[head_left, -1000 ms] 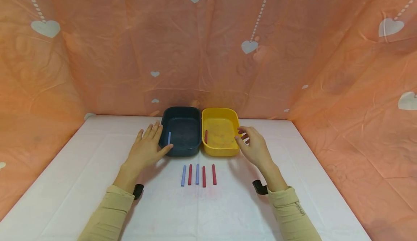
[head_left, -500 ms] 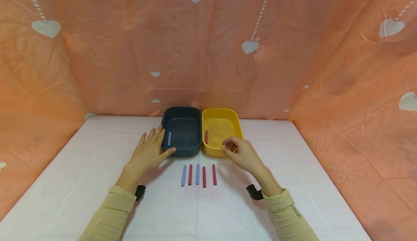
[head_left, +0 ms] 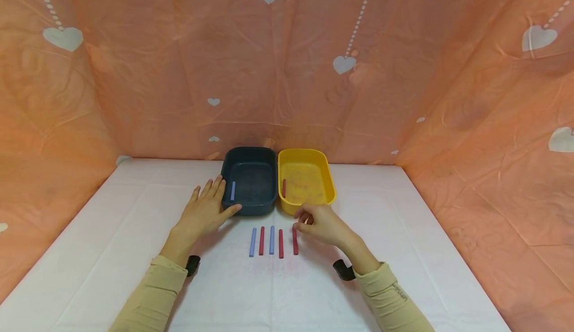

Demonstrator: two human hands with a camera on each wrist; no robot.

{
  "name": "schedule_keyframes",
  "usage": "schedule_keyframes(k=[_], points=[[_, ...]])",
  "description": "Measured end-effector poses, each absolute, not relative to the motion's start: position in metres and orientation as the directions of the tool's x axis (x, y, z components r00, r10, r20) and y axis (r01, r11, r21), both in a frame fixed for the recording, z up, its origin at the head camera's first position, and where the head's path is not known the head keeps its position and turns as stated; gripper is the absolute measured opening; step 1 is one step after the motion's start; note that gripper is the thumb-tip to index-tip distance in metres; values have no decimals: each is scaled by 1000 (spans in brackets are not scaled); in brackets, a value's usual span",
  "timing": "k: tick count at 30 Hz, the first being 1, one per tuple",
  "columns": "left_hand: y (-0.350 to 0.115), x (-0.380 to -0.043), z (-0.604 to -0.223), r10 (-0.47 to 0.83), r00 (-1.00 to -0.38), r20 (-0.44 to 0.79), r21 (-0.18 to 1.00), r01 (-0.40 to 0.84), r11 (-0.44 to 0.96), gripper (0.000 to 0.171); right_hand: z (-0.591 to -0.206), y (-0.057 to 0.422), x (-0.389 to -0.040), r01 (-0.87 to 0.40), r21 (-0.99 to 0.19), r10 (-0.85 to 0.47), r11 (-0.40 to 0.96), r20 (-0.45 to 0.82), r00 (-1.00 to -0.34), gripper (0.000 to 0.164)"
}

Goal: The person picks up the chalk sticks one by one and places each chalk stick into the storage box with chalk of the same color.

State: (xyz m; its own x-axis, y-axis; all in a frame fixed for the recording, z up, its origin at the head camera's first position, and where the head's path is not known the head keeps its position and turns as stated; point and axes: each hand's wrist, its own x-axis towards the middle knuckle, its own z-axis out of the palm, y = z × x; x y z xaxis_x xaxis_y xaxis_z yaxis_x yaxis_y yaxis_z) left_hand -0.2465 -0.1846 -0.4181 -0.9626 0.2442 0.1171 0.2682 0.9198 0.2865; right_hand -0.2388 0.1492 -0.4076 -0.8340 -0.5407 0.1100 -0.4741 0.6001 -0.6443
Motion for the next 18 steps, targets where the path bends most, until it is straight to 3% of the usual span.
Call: schedule_keyframes(k=[18], points=[[-186, -248, -420, 247, -962, 120, 282, 271, 920, 91, -426, 137, -235, -461, -558, -572, 690, -30, -819, 19]])
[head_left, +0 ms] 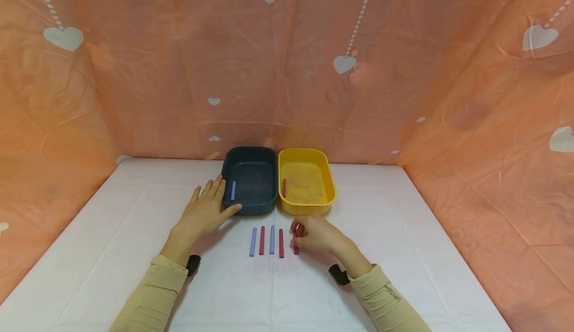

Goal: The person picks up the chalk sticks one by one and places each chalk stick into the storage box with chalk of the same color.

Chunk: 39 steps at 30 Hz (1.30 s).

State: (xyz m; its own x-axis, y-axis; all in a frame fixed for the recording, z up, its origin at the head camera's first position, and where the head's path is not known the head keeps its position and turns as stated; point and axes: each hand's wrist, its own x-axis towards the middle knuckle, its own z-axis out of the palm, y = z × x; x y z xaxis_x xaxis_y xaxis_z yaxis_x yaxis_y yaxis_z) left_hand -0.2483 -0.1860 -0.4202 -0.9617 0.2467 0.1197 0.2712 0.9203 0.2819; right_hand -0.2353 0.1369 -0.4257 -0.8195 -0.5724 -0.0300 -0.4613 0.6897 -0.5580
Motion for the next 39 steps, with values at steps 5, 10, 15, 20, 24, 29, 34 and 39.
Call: schedule_keyframes(k=[5, 10, 15, 20, 24, 29, 34, 39], points=[[-186, -248, -422, 250, -960, 126, 275, 276, 921, 91, -429, 136, -234, -470, -544, -573, 696, -26, -819, 23], [-186, -249, -422, 252, -959, 126, 278, 278, 919, 91, -428, 135, -234, -457, -545, -562, 703, -31, -827, 26], [-186, -250, -421, 251, -961, 113, 285, 274, 919, 92, -427, 135, -234, -420, -564, -541, 711, -57, -839, 30], [-186, -250, -420, 245, -965, 98, 288, 263, 921, 93, -427, 134, -234, -390, -575, -523, 719, -79, -849, 38], [-186, -250, -421, 247, -964, 97, 287, 265, 921, 92, -428, 134, -235, -375, -575, -512, 727, -90, -854, 35], [-186, -251, -421, 252, -962, 105, 285, 272, 919, 92, -427, 136, -236, -366, -580, -503, 727, -88, -860, 29], [-186, -251, -421, 250, -963, 99, 287, 268, 920, 93, -427, 136, -235, -370, -604, -510, 706, -71, -857, 35], [-186, -251, -422, 251, -963, 103, 285, 270, 920, 92, -426, 133, -235, -357, -645, -512, 675, -62, -857, 39]])
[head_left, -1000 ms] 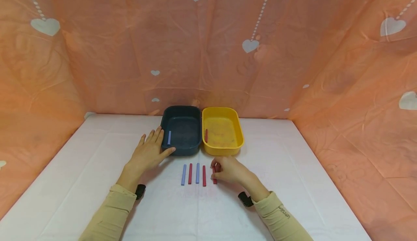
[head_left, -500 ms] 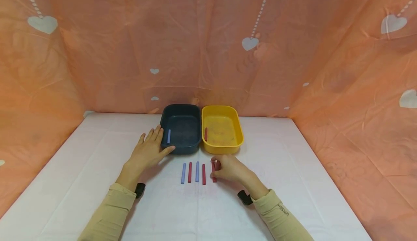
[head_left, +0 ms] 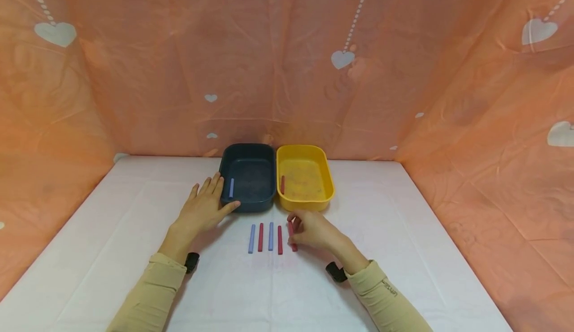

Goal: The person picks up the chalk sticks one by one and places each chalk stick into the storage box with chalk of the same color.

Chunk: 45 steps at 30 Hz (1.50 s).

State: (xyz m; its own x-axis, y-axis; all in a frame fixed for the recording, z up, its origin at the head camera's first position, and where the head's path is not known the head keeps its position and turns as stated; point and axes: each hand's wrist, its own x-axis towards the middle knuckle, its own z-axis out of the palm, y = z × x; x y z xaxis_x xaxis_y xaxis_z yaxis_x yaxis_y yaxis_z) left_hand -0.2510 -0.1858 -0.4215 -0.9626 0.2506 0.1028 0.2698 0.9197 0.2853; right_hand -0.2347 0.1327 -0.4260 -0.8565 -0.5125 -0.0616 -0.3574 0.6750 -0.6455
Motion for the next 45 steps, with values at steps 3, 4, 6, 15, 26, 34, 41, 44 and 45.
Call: schedule_keyframes(k=[3, 4, 6, 15, 26, 34, 41, 44, 45], points=[[-186, -251, -421, 251, -963, 100, 285, 269, 920, 92, -425, 130, -235, -344, -658, -504, 670, -64, -861, 38], [-186, -251, -421, 250, -963, 98, 285, 268, 920, 92, -425, 130, -234, -341, -661, -502, 668, -63, -862, 37], [-186, -252, -421, 250, -963, 99, 283, 268, 921, 92, -426, 128, -234, -337, -671, -500, 660, -59, -864, 37], [-186, -253, -423, 245, -965, 97, 295, 263, 919, 93, -426, 126, -231, -320, -731, -524, 602, -59, -850, 34], [-188, -251, -422, 269, -954, 130, 285, 295, 912, 92, -425, 126, -231, -327, -745, -534, 581, -46, -844, 34], [-187, -246, -424, 264, -956, 129, 294, 291, 910, 91, -428, 129, -232, -357, -765, -517, 536, 36, -855, 34], [-187, -247, -423, 266, -954, 138, 292, 296, 910, 91, -422, 134, -236, -367, -818, -435, 443, 162, -886, 38], [-187, -247, -422, 266, -953, 143, 295, 298, 908, 91, -419, 137, -240, -399, -829, -400, 391, 238, -885, 39], [-187, -247, -422, 266, -953, 142, 297, 298, 907, 91, -418, 138, -242, -397, -838, -380, 374, 252, -890, 40]])
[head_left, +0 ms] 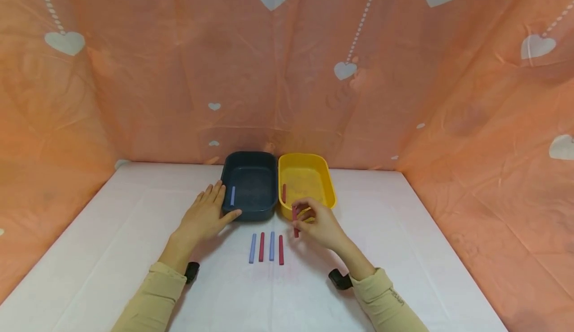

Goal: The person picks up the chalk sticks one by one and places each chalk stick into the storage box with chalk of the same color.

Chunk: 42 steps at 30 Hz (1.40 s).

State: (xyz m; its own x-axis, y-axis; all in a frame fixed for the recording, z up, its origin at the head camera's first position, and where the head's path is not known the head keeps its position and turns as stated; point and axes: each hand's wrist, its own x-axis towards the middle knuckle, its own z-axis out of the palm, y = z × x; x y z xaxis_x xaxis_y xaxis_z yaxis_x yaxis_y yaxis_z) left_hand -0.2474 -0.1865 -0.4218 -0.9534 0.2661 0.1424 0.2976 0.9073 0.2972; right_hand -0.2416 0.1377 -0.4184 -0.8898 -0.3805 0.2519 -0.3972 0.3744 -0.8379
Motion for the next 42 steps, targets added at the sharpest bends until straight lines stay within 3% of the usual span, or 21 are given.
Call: schedule_keyframes(k=[7, 13, 22, 32, 42], points=[[-185, -247, -421, 260, -956, 135, 312, 290, 905, 92, -410, 140, -258, -395, -873, -237, 285, 335, -912, 43], [-186, -245, -419, 257, -957, 135, 308, 287, 907, 92, -404, 137, -283, -342, -903, -147, 259, 314, -938, 41], [-187, -245, -421, 255, -958, 130, 314, 284, 906, 93, -404, 129, -317, -312, -892, -160, 327, 273, -949, 42], [-187, -249, -421, 270, -952, 144, 300, 303, 905, 91, -408, 125, -350, -135, -892, -189, 431, 56, -980, 37], [-187, -252, -420, 276, -955, 108, 300, 296, 907, 91, -414, 118, -372, -47, -845, -199, 533, -72, -977, 33]])
